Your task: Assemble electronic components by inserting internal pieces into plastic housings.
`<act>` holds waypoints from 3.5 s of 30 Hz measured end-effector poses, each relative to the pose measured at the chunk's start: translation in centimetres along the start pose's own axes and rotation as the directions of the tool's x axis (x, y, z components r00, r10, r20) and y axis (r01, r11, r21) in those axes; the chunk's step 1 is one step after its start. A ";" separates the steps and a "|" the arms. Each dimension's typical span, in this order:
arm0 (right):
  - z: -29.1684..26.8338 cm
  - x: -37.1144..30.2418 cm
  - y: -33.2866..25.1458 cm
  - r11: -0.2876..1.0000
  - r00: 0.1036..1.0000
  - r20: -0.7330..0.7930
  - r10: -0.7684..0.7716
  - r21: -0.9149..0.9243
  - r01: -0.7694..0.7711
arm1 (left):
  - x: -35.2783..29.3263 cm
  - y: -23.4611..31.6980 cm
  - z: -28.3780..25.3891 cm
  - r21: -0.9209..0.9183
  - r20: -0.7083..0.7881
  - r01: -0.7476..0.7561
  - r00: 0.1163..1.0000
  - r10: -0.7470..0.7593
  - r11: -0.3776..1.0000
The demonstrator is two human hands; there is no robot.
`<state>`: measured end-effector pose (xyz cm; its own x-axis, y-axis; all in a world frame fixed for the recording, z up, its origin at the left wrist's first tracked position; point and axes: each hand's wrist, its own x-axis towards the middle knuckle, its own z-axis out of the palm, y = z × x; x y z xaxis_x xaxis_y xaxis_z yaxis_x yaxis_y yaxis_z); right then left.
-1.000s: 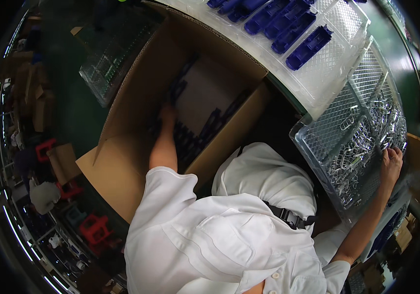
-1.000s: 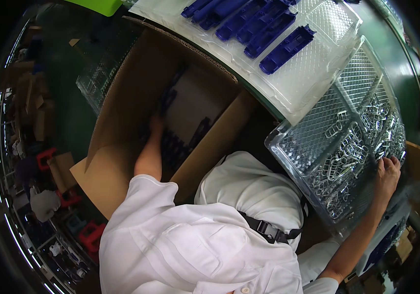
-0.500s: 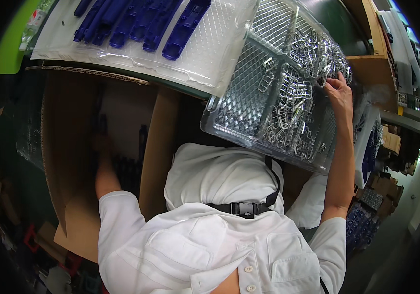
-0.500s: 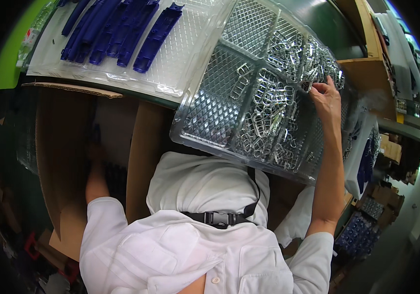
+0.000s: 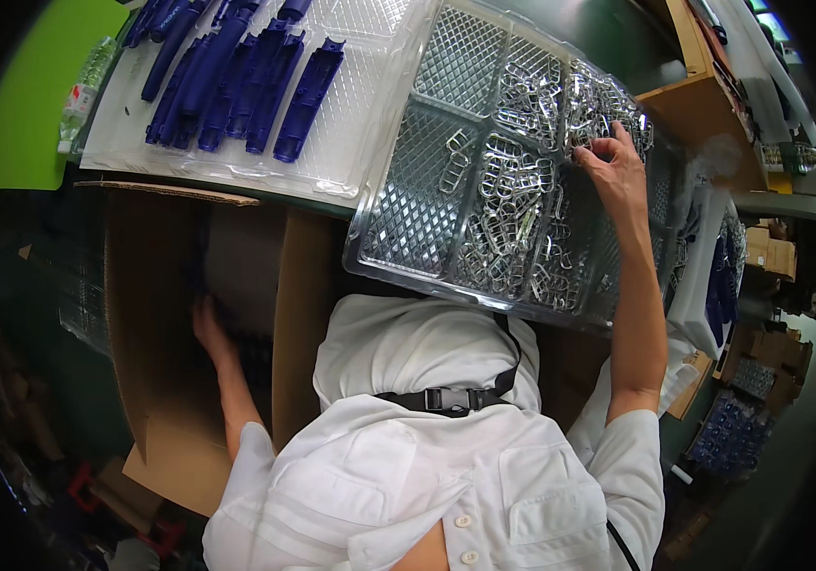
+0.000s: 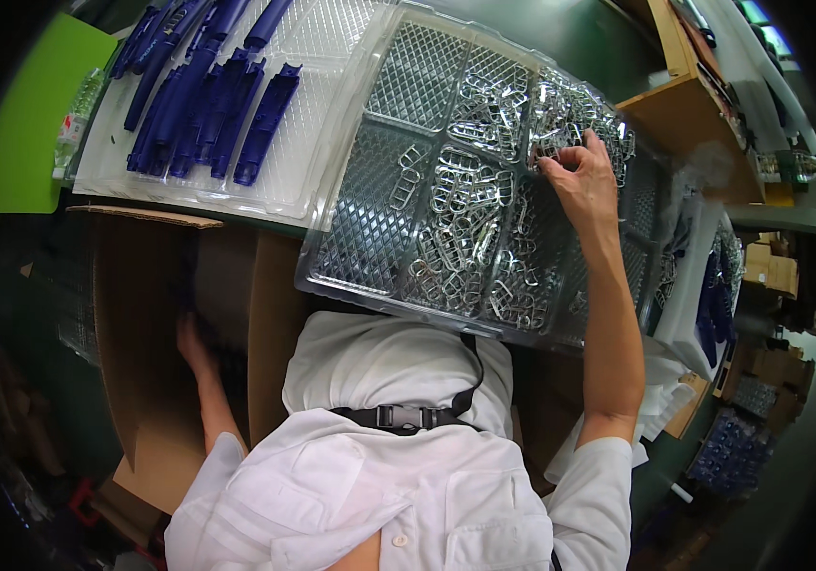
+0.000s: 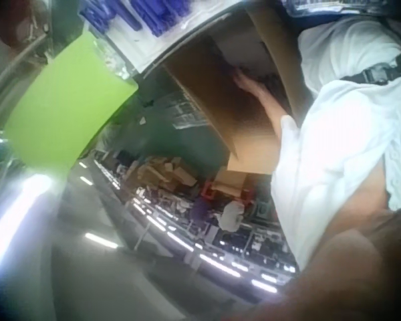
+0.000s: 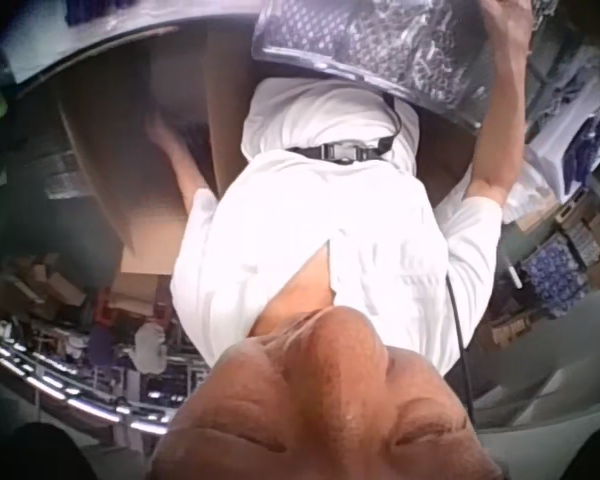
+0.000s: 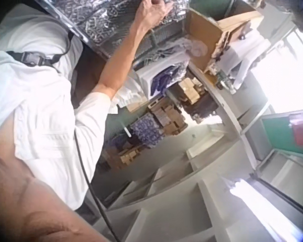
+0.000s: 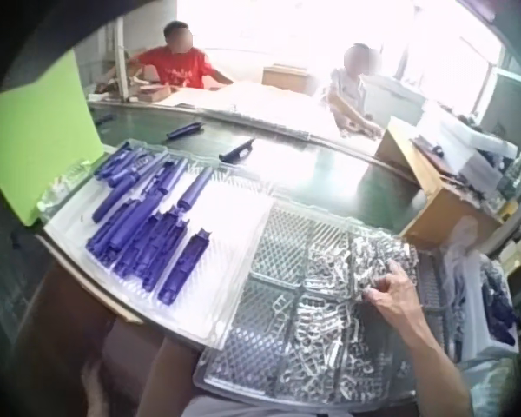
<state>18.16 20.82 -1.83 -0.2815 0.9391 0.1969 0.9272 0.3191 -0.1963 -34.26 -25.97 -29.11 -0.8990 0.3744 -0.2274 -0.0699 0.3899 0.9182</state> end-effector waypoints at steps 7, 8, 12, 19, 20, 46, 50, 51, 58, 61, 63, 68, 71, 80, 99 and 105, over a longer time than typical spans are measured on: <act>-3.2 -2.7 1.0 0.775 0.981 0.064 0.181 0.606 -0.182 | -12.1 24.5 4.9 -0.671 0.376 0.119 0.905 0.197 0.732; -3.5 -3.2 1.1 0.771 0.980 0.056 0.190 0.610 -0.184 | -13.0 26.5 6.1 -0.669 0.383 0.116 0.900 0.207 0.734; -6.8 -6.2 -0.6 0.529 0.969 0.118 0.218 0.820 -0.219 | -16.0 30.8 12.1 -0.586 0.776 0.414 0.534 0.335 0.697; -12.8 -13.0 -3.3 0.209 0.970 0.057 0.236 0.972 -0.108 | -23.2 35.5 24.2 -0.123 0.988 0.549 -0.009 0.153 0.827; -13.0 -13.7 -3.0 0.210 0.967 0.054 0.248 0.972 -0.108 | -24.3 35.5 25.3 -0.093 0.990 0.540 -0.039 0.136 0.837; -12.0 -14.8 -7.9 0.860 0.966 -0.196 -0.171 0.448 0.243 | -27.5 35.1 25.8 -0.121 0.986 0.248 -0.084 0.145 0.961; -10.9 -14.9 -7.6 0.852 0.964 -0.203 -0.173 0.461 0.249 | -27.5 34.3 25.7 -0.083 0.991 0.279 -0.078 0.109 0.957; -10.7 -14.9 -7.5 0.858 0.958 -0.229 -0.170 0.444 0.259 | -27.5 34.3 25.6 -0.081 0.991 0.280 -0.079 0.107 0.957; -10.7 -15.5 -8.6 0.846 0.946 -0.323 -0.035 0.495 0.200 | -27.6 34.4 25.5 -0.170 0.982 0.180 -0.053 0.182 0.969; -11.3 -15.7 -10.1 0.796 0.924 -0.326 0.199 0.604 0.041 | -27.4 34.1 25.5 -0.253 0.966 0.104 -0.031 0.257 0.962; -11.2 -16.3 -8.7 0.744 0.968 -0.184 0.168 0.669 -0.001 | -27.4 34.0 25.3 -0.312 0.949 0.042 -0.025 0.313 0.949; -10.4 -17.2 -7.6 0.785 0.994 -0.099 0.044 0.619 0.027 | -28.0 34.7 26.1 -0.361 0.931 -0.083 0.030 0.364 0.929; -9.1 -17.6 -7.6 0.713 0.987 -0.151 0.059 0.698 0.064 | -28.3 34.4 26.4 -0.350 0.932 -0.072 0.076 0.355 0.934; -8.4 -16.7 -7.6 0.792 0.980 -0.198 0.028 0.603 0.099 | -28.1 34.7 27.2 -0.241 0.954 -0.091 0.159 0.253 0.966; -8.1 -16.5 -2.8 0.656 0.916 -0.389 -0.096 0.667 0.352 | -24.2 37.7 24.1 -0.554 0.798 -0.426 -0.027 0.602 0.715; -7.7 -16.1 -3.0 0.695 0.927 -0.366 0.075 0.686 0.215 | -23.4 38.4 24.6 -0.544 0.771 -0.519 0.002 0.637 0.659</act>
<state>21.85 3.79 2.99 -0.1008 0.8484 0.5197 0.4148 0.5107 -0.7531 -5.26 0.91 3.55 0.2871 0.8975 0.3348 0.1853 -0.3950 0.8998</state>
